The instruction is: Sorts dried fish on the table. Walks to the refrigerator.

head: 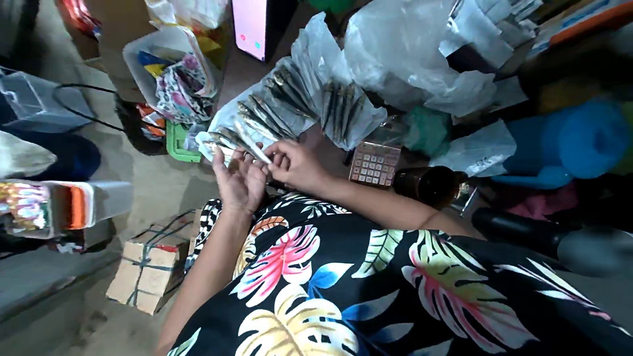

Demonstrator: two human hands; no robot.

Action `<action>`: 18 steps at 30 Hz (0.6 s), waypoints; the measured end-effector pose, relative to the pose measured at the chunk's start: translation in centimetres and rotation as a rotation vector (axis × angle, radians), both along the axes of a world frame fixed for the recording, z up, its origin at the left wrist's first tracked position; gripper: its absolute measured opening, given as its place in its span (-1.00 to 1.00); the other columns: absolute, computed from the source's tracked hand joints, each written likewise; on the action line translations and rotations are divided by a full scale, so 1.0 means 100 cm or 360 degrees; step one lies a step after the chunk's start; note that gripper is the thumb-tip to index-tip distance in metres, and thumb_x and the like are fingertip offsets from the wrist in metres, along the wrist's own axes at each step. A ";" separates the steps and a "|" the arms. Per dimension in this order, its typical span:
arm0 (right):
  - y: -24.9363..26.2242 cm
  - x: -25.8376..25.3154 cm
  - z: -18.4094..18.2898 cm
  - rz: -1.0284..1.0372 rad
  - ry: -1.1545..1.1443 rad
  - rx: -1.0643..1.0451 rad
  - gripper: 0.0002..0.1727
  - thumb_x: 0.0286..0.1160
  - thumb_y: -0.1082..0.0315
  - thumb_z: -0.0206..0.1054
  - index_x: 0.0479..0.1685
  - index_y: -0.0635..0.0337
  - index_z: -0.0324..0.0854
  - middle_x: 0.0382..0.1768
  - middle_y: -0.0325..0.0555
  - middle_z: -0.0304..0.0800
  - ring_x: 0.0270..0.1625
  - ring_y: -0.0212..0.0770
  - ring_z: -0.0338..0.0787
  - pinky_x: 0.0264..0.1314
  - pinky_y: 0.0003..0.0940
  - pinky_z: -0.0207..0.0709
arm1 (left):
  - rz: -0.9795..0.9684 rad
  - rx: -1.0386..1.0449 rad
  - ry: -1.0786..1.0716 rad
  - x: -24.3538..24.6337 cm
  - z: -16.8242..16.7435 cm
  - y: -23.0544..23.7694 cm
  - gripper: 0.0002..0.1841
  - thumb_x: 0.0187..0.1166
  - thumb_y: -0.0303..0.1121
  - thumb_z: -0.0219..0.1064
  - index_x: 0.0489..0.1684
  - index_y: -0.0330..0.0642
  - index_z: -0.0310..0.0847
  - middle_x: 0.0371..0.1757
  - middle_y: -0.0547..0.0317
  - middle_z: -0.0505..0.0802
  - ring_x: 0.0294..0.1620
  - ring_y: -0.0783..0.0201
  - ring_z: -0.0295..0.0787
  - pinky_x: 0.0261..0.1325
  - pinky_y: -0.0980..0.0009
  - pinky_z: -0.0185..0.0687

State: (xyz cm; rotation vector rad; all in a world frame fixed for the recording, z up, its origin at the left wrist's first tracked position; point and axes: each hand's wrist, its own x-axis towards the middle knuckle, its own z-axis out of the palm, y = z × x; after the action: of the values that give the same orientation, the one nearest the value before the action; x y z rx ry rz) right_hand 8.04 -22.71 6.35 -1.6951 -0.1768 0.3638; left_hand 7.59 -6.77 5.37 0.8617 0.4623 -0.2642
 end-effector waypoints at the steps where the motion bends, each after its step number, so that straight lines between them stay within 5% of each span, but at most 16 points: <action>1: 0.005 -0.004 -0.002 0.0072 -0.0143 -0.0048 -0.67 0.37 0.52 0.44 0.13 0.44 0.71 -0.05 0.21 0.77 -0.24 -0.14 0.76 -0.17 -0.30 0.69 | 0.0030 -0.0040 0.0027 0.001 0.001 -0.001 -0.24 0.76 0.31 -0.52 0.12 0.04 0.59 0.02 0.23 0.84 0.12 0.26 0.80 0.21 0.24 0.73; 4: 0.004 -0.007 -0.008 0.0172 -0.0397 -0.0079 -0.71 0.36 0.42 0.54 -0.03 0.45 0.77 -0.16 0.19 0.81 -0.23 -0.10 0.78 -0.12 -0.26 0.69 | 0.0115 -0.0027 0.0110 0.003 0.003 -0.004 -0.46 0.86 0.15 -0.26 -0.01 0.07 0.64 -0.26 0.34 0.85 -0.17 0.38 0.85 0.00 0.39 0.82; 7: -0.025 0.008 -0.009 -0.0052 -0.0391 -0.0317 -0.73 0.51 0.41 0.43 0.02 0.47 0.78 -0.09 0.22 0.84 -0.16 -0.07 0.83 -0.02 -0.24 0.73 | 0.0103 -0.0031 0.0092 0.001 0.001 0.003 -0.57 0.90 -0.01 -0.18 -0.08 0.09 0.64 -0.50 0.46 0.71 -0.45 0.49 0.71 -0.14 0.51 0.76; 13: -0.104 0.048 -0.034 -0.0501 0.0125 -0.1289 -0.43 0.63 0.19 0.34 0.46 0.44 0.45 0.39 0.37 0.59 0.23 0.22 0.78 0.31 0.09 0.66 | 0.0189 -0.0008 0.0103 -0.004 -0.009 0.017 -0.68 0.88 -0.11 -0.09 -0.06 0.10 0.63 -0.50 0.45 0.67 -0.47 0.47 0.67 -0.15 0.50 0.75; 18: -0.111 0.054 -0.043 -0.0595 0.0390 -0.1352 -0.23 0.57 0.18 0.42 0.65 0.42 0.21 0.26 0.37 0.69 0.22 0.28 0.80 0.29 0.20 0.65 | 0.0231 -0.0040 0.0065 -0.008 -0.014 0.023 -0.72 0.85 -0.17 -0.03 -0.12 0.11 0.65 -0.50 0.45 0.69 -0.47 0.46 0.69 -0.13 0.47 0.77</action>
State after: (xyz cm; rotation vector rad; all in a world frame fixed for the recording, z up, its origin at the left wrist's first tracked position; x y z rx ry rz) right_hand 13.43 -33.84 2.09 -2.4322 0.5461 0.3853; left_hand 6.82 -4.52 4.00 0.7953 0.5558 -0.1537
